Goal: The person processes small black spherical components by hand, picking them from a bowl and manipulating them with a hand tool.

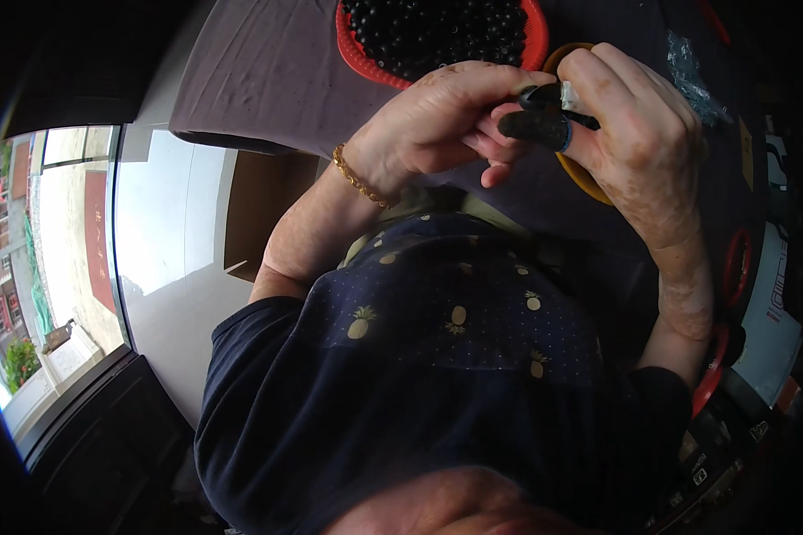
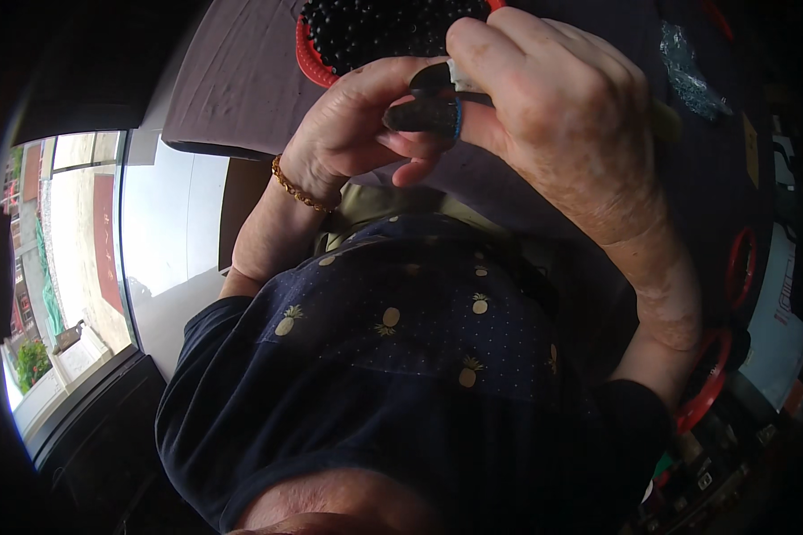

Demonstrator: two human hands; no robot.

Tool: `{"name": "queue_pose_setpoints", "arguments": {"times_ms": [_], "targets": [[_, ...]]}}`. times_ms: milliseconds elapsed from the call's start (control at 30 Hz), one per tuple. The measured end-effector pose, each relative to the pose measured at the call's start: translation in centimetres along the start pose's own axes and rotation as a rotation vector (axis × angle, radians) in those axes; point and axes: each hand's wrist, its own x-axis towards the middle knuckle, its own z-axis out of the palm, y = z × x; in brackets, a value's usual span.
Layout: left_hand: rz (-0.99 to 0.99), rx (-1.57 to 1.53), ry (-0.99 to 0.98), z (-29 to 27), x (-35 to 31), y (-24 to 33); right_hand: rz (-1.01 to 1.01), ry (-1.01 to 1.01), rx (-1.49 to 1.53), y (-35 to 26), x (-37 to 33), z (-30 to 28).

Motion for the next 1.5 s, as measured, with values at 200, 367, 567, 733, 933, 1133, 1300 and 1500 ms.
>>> {"name": "queue_pose_setpoints", "arguments": {"times_ms": [200, 367, 567, 733, 933, 1133, 1300, 1500], "targets": [[-0.009, 0.061, 0.031, -0.2, 0.0, 0.0, -0.006, -0.034, 0.002, 0.2, -0.1, 0.0], [-0.036, 0.041, 0.027, -0.2, 0.0, 0.0, -0.033, -0.024, -0.008, 0.4, -0.3, 0.0], [-0.042, -0.004, 0.017, -0.7, 0.1, -0.3, 0.002, -0.019, -0.012, 0.6, -0.8, 0.3], [-0.020, -0.040, 0.125, -0.2, 0.1, 0.0, 0.038, -0.035, -0.035, 0.6, -1.2, 0.6], [0.072, 0.090, 0.230, 0.0, 0.2, -0.3, 0.030, 0.052, 0.040, 0.8, -1.1, 0.7], [0.329, 0.085, -0.104, -2.4, 0.8, -1.1, 0.143, 0.190, 0.163, 0.1, -3.2, 1.6], [0.308, 0.044, -0.018, -1.1, 0.3, -0.8, 0.047, 0.301, 0.166, -0.8, -3.6, 2.8], [0.314, 0.003, -0.067, -1.8, 0.7, -1.3, 0.069, 0.186, 0.169, -1.0, -4.1, 2.6]]}}
